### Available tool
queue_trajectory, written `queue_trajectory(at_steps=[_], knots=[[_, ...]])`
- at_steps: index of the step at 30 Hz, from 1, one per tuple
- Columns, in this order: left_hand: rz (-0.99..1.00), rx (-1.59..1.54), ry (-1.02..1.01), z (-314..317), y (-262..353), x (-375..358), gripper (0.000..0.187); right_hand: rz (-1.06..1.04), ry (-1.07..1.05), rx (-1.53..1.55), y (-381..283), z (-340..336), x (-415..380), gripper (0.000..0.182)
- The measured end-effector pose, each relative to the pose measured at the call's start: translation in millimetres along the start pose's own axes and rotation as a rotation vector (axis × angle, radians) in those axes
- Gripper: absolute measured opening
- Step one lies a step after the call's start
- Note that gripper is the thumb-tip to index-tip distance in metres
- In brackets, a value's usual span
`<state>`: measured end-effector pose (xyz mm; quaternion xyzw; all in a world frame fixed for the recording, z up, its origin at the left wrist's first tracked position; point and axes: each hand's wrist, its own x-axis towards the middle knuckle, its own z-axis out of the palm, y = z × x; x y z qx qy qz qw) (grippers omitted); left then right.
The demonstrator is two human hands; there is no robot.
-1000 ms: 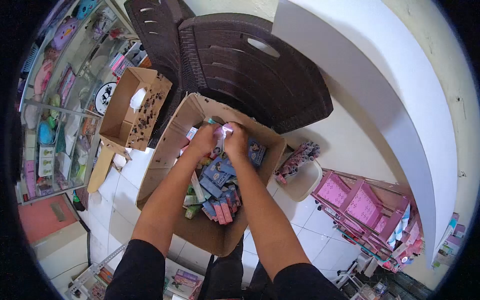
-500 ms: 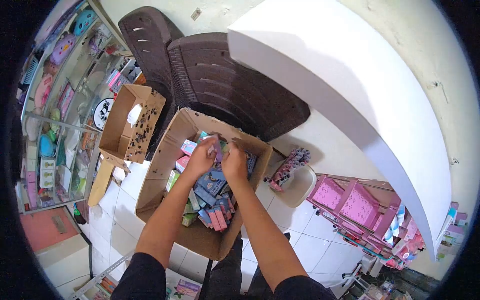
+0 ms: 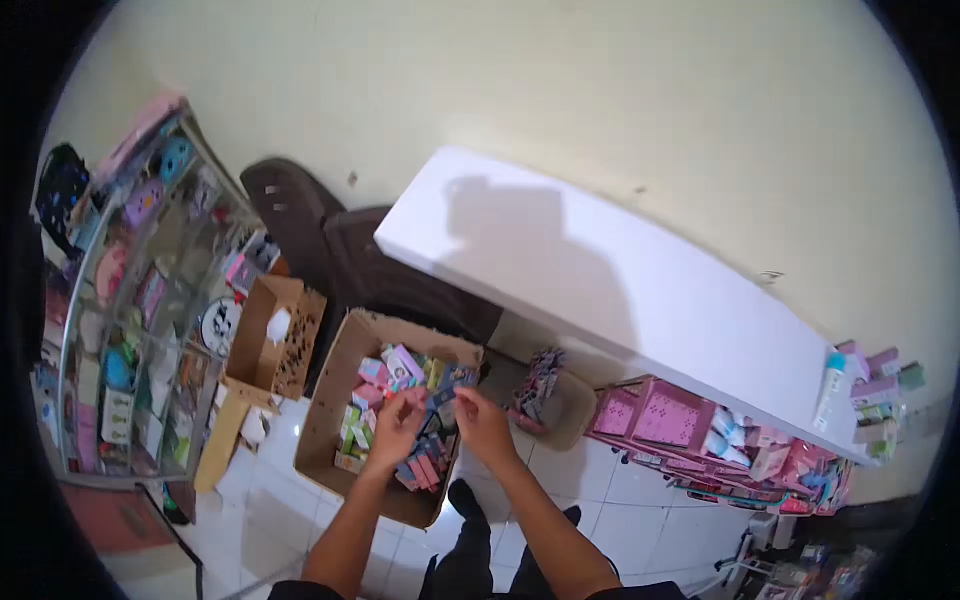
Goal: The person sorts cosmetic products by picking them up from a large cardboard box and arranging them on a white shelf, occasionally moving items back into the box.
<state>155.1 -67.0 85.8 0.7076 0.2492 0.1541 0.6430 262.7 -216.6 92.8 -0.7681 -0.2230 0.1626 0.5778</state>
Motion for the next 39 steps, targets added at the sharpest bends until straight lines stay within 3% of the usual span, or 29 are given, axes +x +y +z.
queue_trajectory(at_steps=[5, 17, 20, 26, 29, 31, 33, 35, 37, 39], knots=[[0.017, -0.129, -0.057, 46.8, 108.1, -33.3, 0.028, 0.103, -0.016, 0.041, -44.1, -85.6, -42.0, 0.026], [0.279, -0.188, -0.461, 213.7, 243.4, -96.2, 0.026, -0.051, 0.386, -0.042, -179.9, -326.6, -170.0, 0.027], [0.214, -0.134, -0.537, 261.2, 283.9, -108.2, 0.027, -0.134, 0.484, -0.083, -182.7, -382.1, -198.2, 0.026], [0.492, -0.033, -0.615, 357.1, 343.9, -116.1, 0.026, -0.247, 0.592, -0.339, -192.2, -492.0, -231.2, 0.024], [0.681, 0.040, -0.591, 401.5, 375.1, -111.5, 0.027, -0.308, 0.603, -0.394, -211.9, -539.0, -233.1, 0.024], [0.907, 0.165, -0.554, 435.5, 388.5, -92.4, 0.030, -0.356, 0.613, -0.414, -216.7, -569.5, -223.2, 0.022], [0.954, 0.219, -0.551, 464.6, 401.0, -75.2, 0.033, -0.345, 0.600, -0.685, -221.5, -598.5, -208.3, 0.023], [1.086, 0.352, -0.519, 489.3, 404.5, -57.2, 0.032, -0.386, 0.620, -0.733, -228.2, -615.7, -197.5, 0.024], [1.109, 0.406, -0.496, 505.2, 411.1, -48.3, 0.034, -0.580, 0.673, -0.826, -228.8, -628.4, -185.3, 0.027], [1.131, 0.566, -0.533, 516.8, 412.3, -39.6, 0.034, -0.612, 0.693, -0.857, -226.4, -635.1, -175.1, 0.031]])
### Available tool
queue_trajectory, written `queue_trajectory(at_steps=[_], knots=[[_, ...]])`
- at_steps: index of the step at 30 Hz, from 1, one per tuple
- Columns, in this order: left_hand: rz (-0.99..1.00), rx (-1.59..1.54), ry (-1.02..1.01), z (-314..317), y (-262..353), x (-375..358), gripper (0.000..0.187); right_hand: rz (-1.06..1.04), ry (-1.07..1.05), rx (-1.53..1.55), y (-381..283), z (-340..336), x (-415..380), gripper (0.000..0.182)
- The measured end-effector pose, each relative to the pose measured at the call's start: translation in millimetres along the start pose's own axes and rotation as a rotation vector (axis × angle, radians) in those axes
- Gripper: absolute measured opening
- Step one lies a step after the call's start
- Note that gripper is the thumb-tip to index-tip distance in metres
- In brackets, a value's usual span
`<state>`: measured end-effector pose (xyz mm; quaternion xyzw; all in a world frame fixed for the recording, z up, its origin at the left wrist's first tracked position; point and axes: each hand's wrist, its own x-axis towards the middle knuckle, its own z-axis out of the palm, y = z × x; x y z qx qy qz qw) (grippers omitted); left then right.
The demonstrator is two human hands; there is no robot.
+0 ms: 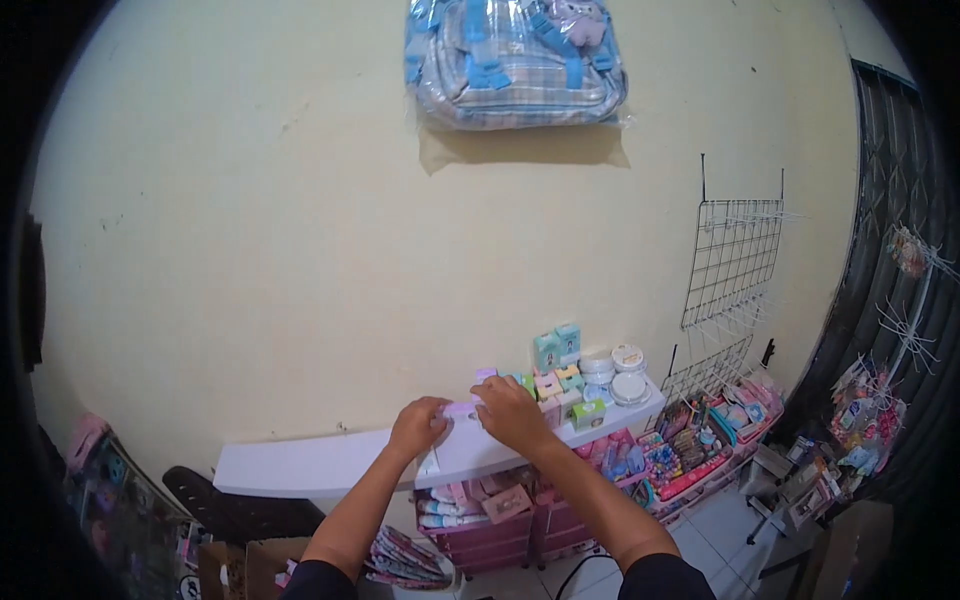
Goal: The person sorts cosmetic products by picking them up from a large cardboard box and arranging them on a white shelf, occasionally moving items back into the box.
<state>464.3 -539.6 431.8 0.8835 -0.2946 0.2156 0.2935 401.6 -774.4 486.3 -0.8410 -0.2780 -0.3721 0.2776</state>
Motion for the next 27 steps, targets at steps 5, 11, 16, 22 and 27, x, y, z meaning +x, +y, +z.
queue_trajectory(at_steps=[5, 11, 16, 22, 27], knots=[[0.110, 0.179, -0.006, 11.0, -5.3, 12.0, 0.032, -0.030, -0.108, -0.145, 15.8, 15.9, 5.9, 0.037], [0.081, 0.334, -0.027, 17.2, -14.2, 15.6, 0.036, -0.091, -0.108, -0.185, 23.6, 24.4, 7.4, 0.038], [0.057, 0.152, -0.139, 5.7, -11.0, 18.0, 0.042, -0.121, -0.119, -0.238, 33.7, 34.8, 2.2, 0.038], [-0.052, -0.300, 0.010, -13.6, 12.8, 22.6, 0.053, -0.155, -0.105, -0.223, 33.0, 31.1, 0.7, 0.035], [-0.272, -0.663, 0.227, -41.6, 36.4, 12.6, 0.049, -0.280, -0.081, -0.039, 21.5, 18.5, 6.2, 0.039]])
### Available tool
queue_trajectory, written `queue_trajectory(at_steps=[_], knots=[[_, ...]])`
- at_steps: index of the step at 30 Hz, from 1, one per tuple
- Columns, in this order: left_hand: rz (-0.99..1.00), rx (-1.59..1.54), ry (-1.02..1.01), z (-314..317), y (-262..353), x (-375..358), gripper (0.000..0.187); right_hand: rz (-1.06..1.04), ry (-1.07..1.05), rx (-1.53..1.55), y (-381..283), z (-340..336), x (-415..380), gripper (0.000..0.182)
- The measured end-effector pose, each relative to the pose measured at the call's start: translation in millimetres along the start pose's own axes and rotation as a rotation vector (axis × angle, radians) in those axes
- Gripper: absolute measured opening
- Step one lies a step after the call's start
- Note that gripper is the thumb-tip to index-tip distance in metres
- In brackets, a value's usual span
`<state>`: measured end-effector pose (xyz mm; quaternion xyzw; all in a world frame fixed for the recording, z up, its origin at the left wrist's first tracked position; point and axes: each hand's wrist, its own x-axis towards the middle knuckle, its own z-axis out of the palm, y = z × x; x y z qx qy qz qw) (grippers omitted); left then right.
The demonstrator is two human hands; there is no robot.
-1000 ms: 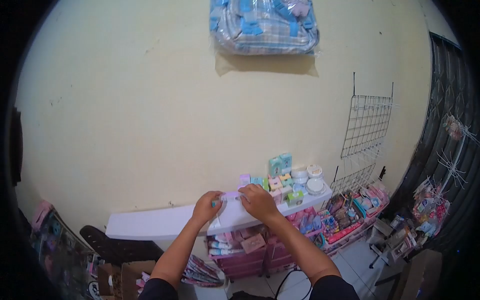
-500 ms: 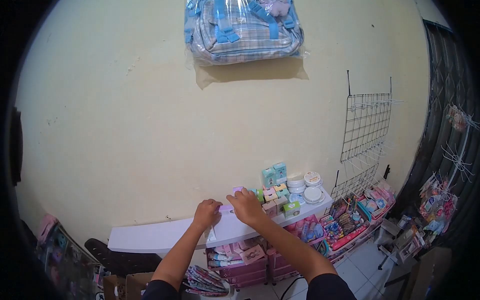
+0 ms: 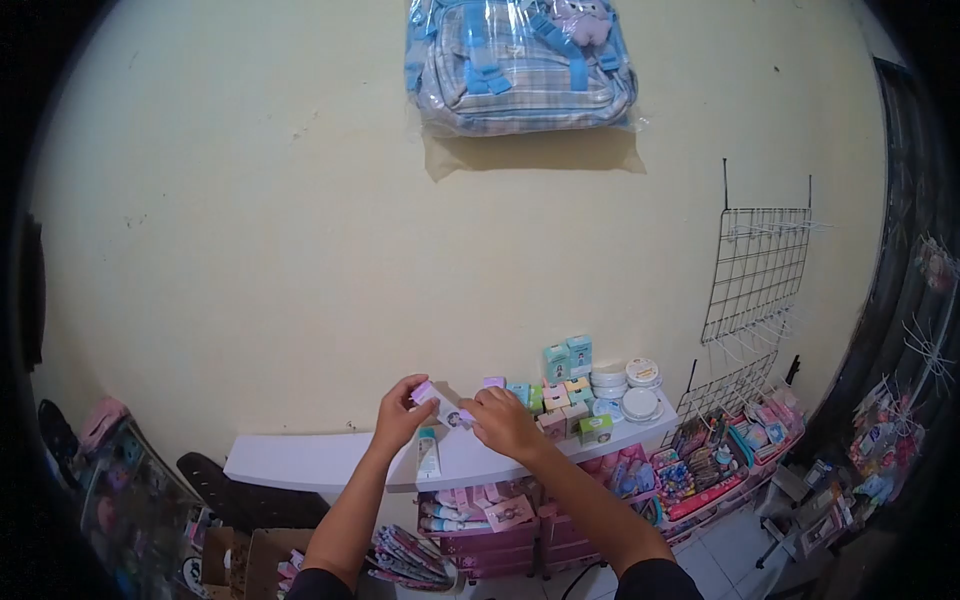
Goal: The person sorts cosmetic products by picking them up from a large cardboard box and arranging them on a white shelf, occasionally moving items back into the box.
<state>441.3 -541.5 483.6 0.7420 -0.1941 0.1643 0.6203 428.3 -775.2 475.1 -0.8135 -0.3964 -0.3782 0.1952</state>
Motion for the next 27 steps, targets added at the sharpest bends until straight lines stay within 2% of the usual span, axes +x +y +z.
queue_trajectory(at_steps=[2, 5, 11, 14, 19, 27], knots=[[0.023, -0.061, 0.035, -13.0, 2.1, -8.9, 0.043, 0.169, -0.021, 0.307, -14.4, -2.4, 4.4, 0.042], [0.019, -0.091, 0.075, -35.6, 22.6, -30.5, 0.042, 0.294, -0.093, 0.511, -42.1, -16.0, 15.7, 0.039], [-0.056, -0.029, 0.090, -97.0, 47.6, -86.8, 0.040, 0.284, -0.088, 0.802, -86.7, 3.5, 42.5, 0.038], [-0.109, 0.009, 0.113, -129.6, 56.7, -115.3, 0.038, 0.285, -0.131, 0.830, -114.8, 17.2, 59.3, 0.036], [-0.211, 0.060, 0.202, -191.1, 64.6, -168.3, 0.034, 0.264, -0.229, 0.962, -170.0, 62.9, 79.9, 0.034], [-0.225, 0.016, 0.346, -308.2, 55.4, -252.1, 0.032, 0.304, -0.347, 1.150, -275.3, 160.1, 107.8, 0.032]])
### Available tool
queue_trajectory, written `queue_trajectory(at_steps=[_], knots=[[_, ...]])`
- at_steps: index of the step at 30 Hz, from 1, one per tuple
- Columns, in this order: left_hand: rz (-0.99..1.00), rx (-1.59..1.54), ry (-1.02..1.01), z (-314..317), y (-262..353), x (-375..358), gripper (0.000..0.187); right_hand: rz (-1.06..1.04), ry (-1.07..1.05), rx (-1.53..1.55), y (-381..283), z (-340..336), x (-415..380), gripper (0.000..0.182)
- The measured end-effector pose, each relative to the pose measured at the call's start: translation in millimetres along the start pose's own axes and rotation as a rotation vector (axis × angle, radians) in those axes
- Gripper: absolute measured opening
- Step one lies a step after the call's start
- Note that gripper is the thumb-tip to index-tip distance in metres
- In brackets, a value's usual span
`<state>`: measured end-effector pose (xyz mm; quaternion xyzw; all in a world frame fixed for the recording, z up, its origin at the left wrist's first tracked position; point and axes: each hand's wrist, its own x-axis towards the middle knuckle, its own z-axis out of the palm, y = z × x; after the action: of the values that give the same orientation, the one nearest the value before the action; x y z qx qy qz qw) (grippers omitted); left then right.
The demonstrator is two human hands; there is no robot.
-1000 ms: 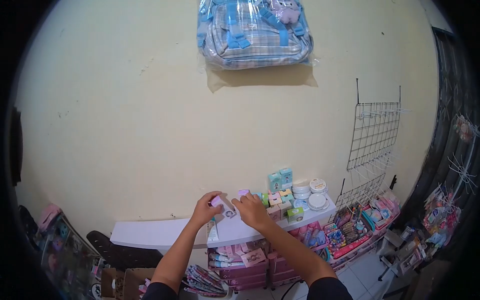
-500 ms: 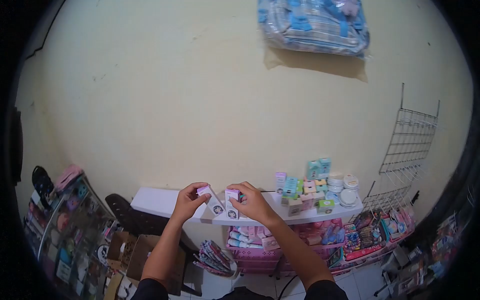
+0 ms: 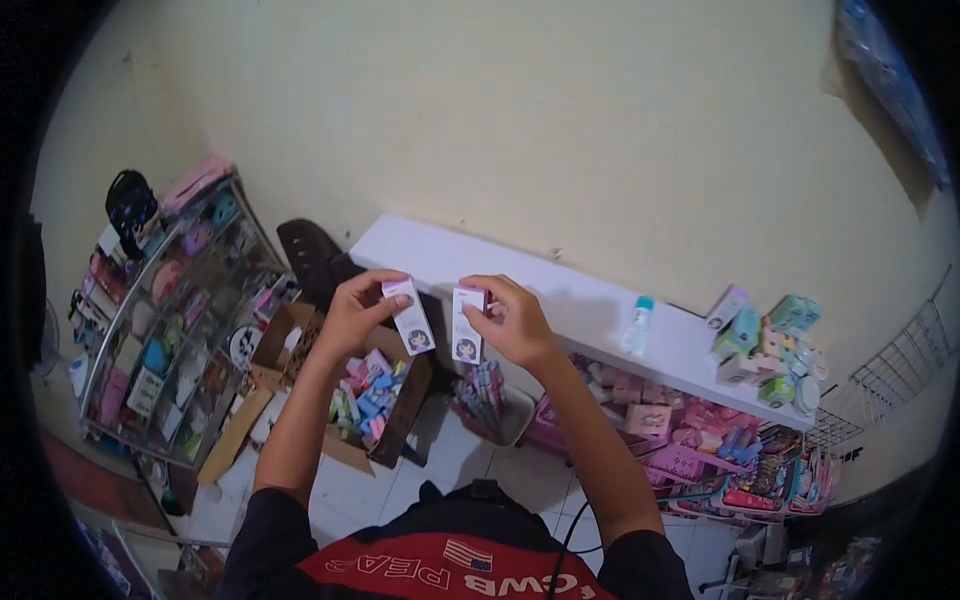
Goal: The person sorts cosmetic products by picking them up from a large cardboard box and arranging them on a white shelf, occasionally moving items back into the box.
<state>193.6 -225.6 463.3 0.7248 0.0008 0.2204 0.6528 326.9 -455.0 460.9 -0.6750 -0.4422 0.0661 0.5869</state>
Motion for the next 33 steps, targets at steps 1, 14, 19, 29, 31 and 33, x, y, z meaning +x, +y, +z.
queue_trajectory(at_steps=[1, 14, 19, 29, 31, 33], knots=[[-0.038, 0.023, 0.032, -14.2, -2.2, -5.1, 0.032, 0.022, -0.016, 0.070, 6.8, 17.2, 5.6, 0.032], [-0.425, 0.031, 0.198, -180.7, -101.9, -49.5, 0.031, 0.175, -0.098, 0.273, 106.1, 220.1, 66.7, 0.033], [-0.411, 0.044, 0.262, -227.8, -187.6, -54.1, 0.030, 0.188, -0.150, 0.098, 167.8, 280.9, 86.0, 0.032], [-0.459, 0.216, 0.401, -270.5, -407.5, -79.1, 0.038, 0.282, -0.290, -0.090, 315.7, 385.4, 98.8, 0.030], [-0.512, 0.230, 0.385, -272.1, -440.8, -84.6, 0.038, 0.312, -0.324, -0.074, 344.0, 404.4, 94.3, 0.029], [-0.569, 0.429, 0.308, -272.1, -450.5, -84.6, 0.040, 0.356, -0.352, -0.053, 374.4, 423.1, 85.6, 0.028]])
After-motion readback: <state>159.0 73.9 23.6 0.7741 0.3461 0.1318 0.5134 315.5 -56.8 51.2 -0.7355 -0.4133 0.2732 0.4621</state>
